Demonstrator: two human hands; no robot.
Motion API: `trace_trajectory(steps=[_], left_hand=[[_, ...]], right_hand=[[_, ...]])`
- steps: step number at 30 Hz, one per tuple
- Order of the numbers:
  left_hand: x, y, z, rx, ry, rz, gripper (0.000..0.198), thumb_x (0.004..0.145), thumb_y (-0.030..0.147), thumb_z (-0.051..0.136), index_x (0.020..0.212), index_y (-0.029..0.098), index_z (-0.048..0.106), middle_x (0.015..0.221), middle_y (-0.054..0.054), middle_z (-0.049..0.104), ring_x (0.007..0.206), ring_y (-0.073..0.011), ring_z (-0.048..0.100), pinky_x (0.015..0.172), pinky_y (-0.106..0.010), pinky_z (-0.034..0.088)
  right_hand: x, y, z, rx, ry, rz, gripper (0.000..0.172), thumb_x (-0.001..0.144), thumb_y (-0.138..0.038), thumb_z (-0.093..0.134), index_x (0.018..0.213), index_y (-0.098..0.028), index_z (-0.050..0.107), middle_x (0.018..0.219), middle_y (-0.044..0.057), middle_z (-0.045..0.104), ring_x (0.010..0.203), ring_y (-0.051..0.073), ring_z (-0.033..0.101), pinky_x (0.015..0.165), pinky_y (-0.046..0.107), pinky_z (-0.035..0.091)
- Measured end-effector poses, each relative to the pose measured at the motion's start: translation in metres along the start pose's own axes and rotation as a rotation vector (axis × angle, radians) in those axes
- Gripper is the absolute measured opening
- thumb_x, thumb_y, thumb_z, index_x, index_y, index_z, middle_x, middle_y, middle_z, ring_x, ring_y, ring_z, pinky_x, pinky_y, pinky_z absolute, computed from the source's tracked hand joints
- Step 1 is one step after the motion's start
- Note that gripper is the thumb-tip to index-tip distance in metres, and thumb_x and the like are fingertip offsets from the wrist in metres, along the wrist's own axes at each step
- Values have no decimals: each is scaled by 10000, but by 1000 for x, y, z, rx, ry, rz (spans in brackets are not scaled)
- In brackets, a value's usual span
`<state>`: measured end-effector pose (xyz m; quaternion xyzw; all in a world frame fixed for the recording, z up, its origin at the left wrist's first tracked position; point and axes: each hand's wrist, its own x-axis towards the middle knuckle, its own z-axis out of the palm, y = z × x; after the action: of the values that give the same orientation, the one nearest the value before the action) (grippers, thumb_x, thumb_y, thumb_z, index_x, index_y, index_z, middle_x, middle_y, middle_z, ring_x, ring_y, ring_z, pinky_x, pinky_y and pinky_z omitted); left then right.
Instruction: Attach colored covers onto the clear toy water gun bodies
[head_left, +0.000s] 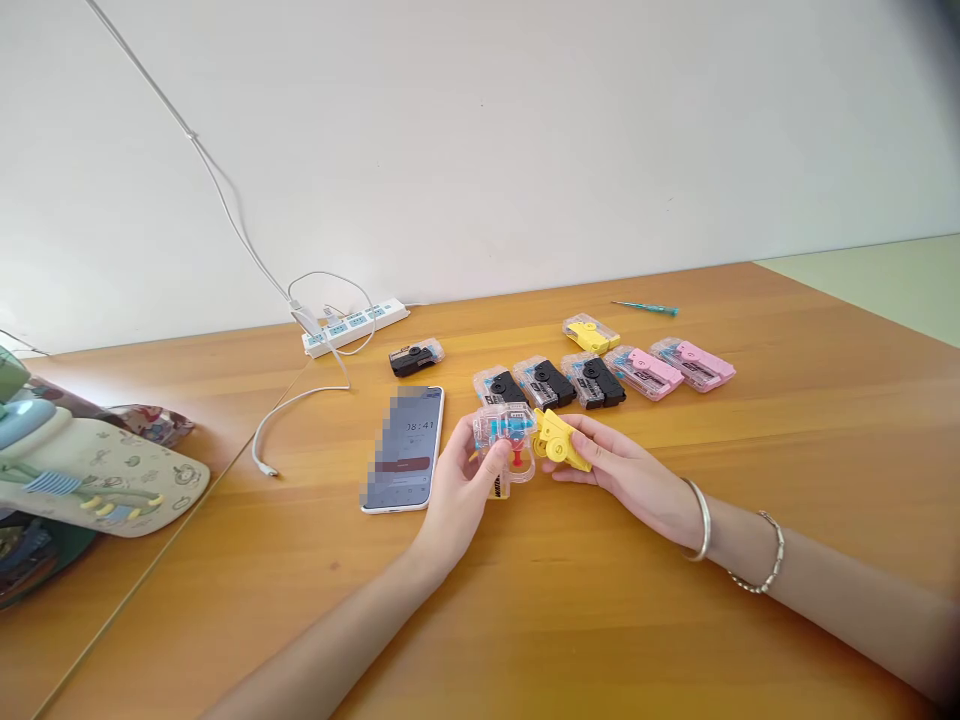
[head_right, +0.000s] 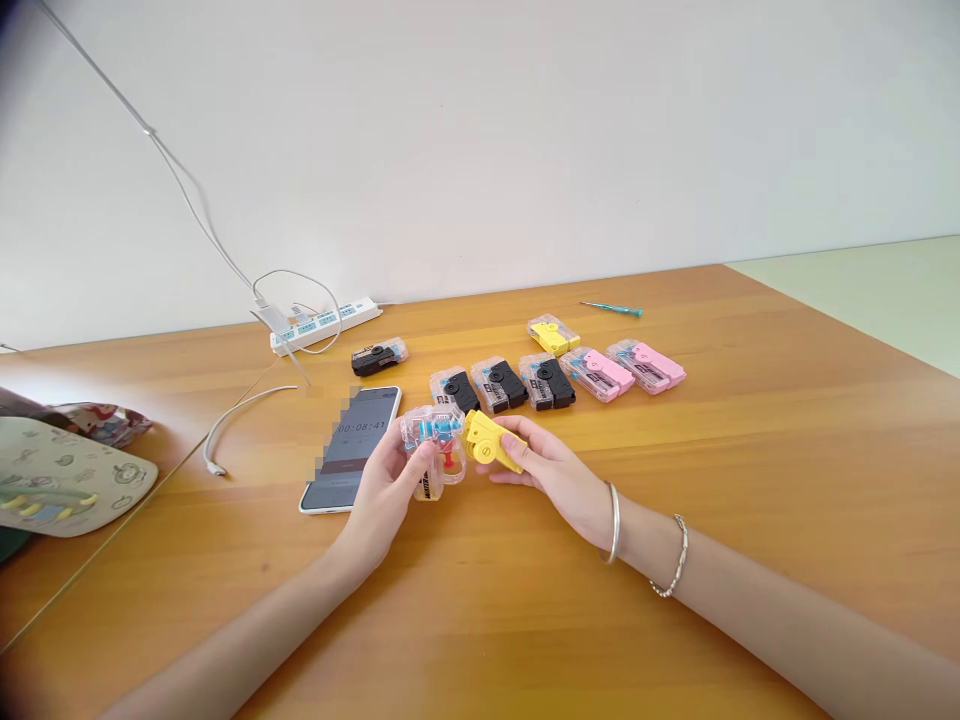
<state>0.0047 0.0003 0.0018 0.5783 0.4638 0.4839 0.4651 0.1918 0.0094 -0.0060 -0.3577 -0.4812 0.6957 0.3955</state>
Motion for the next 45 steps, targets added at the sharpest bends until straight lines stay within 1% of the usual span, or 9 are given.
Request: trace_trajectory(steps=[3, 6, 8, 14, 20, 25, 29, 37, 45], left_hand=[[-2, 1, 0, 31, -11, 4, 223, 892, 382, 441, 990, 189, 497, 932, -24, 628, 854, -144, 606, 749, -246, 493], [-4, 1, 0, 78, -45, -33, 229, 903, 409, 399, 946, 193, 461, 820, -3, 602, 710, -123, 589, 648, -232, 496], [-5, 1, 0, 88, -63, -48, 220, 902, 405, 402, 972, 199, 433, 831, -5, 611, 714, -124, 598, 637, -228, 495], [-7, 1, 2, 165, -138, -63, 231, 901, 395, 400, 1039, 210, 379, 811, -5, 633, 707, -132, 624, 586, -215, 476], [-8, 1, 1, 226, -173, -124, 254, 892, 442, 397, 1020, 224, 377, 713, 13, 631, 623, -151, 628, 570, -247, 487], [-9, 1, 0, 270, -176, -117, 237, 901, 439, 375, 997, 221, 376, 648, 24, 594, 610, -151, 606, 606, -254, 479], [-10, 1, 1, 245, -172, -117, 227, 901, 438, 370, 974, 222, 379, 689, 11, 602, 636, -151, 603, 592, -238, 471], [-11, 0, 1, 302, -162, -113, 260, 898, 460, 365, 985, 215, 381, 591, 33, 560, 596, -159, 608, 569, -241, 469], [-12, 1, 1, 340, -174, -117, 261, 903, 448, 356, 1018, 215, 378, 646, 14, 605, 598, -158, 608, 559, -236, 456]], right_hand=[[-6, -1, 6, -97, -60, -40, 292, 880, -460, 469, 1045, -218, 477, 1020, 40, 586, 889, 163, 624, 925, 414, 453], [-9, 1, 9, -183, -86, -66, 292, 878, -484, 451, 994, -218, 419, 967, 41, 577, 773, 166, 647, 829, 413, 484], [-10, 4, 10, -242, -84, -101, 290, 877, -494, 443, 973, -228, 377, 982, 47, 569, 739, 163, 651, 792, 402, 488], [-9, 12, 11, -336, -99, -159, 247, 900, -450, 424, 967, -252, 291, 1048, 58, 550, 776, 142, 624, 807, 372, 483], [-10, 13, 9, -432, -118, -179, 228, 932, -427, 352, 1062, -251, 286, 961, 29, 535, 622, 100, 545, 672, 316, 486], [-10, 15, 7, -484, -100, -192, 237, 938, -433, 326, 1087, -251, 299, 848, -5, 502, 527, 84, 430, 528, 258, 424], [-9, 15, 6, -523, -94, -207, 233, 932, -431, 345, 1085, -257, 318, 879, 7, 518, 523, 87, 410, 499, 251, 401], [-9, 13, 7, -591, -70, -239, 205, 934, -387, 356, 1079, -246, 325, 954, 53, 553, 684, 136, 537, 536, 269, 410], [-9, 12, 6, -609, -72, -231, 199, 937, -377, 349, 1082, -244, 319, 1000, 69, 558, 741, 154, 560, 572, 295, 423]])
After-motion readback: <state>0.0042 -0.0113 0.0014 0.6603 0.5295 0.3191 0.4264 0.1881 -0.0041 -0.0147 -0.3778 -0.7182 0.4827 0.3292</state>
